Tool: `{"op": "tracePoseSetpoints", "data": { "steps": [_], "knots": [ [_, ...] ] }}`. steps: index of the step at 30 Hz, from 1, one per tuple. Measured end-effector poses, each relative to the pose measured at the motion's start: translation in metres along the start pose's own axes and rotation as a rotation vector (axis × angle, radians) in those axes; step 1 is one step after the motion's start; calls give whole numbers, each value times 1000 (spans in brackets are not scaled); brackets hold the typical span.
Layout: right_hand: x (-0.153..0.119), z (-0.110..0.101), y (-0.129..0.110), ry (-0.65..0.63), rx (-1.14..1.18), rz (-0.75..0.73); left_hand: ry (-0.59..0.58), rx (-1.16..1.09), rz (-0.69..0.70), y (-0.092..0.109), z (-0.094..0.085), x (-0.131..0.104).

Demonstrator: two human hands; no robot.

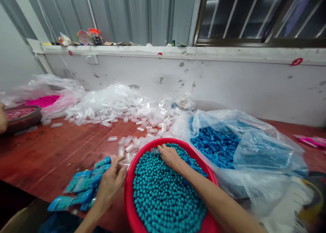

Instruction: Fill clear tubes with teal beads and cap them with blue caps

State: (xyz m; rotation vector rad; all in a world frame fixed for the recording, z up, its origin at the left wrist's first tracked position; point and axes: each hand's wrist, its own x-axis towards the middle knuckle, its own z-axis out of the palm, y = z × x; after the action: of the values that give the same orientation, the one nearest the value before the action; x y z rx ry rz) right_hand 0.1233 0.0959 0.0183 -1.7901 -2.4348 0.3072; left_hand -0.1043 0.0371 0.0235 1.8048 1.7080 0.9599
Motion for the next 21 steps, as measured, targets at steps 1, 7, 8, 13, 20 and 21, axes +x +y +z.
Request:
{"op": "tracePoseSetpoints", "data": {
  "steps": [1,7,8,13,20,21],
  "knots": [
    [0,0,0,-7,25,-7,-47,-118,-22,11,10,1],
    [-46,-8,-1,-119,260,-126,-214,-372,-22,49,53,4],
    [-57,-7,-1,-161,366,-133,-273,-396,-21,50,57,4],
    [-90,-2,-1,-417,990,-15,-595,-540,-61,49,72,-3],
    [-112,-9,2,-436,1072,66,-452,-638,-154,49,63,6],
    [-118,-8,3,-429,1041,64,-399,-605,-152,49,59,11]
  ]
}}
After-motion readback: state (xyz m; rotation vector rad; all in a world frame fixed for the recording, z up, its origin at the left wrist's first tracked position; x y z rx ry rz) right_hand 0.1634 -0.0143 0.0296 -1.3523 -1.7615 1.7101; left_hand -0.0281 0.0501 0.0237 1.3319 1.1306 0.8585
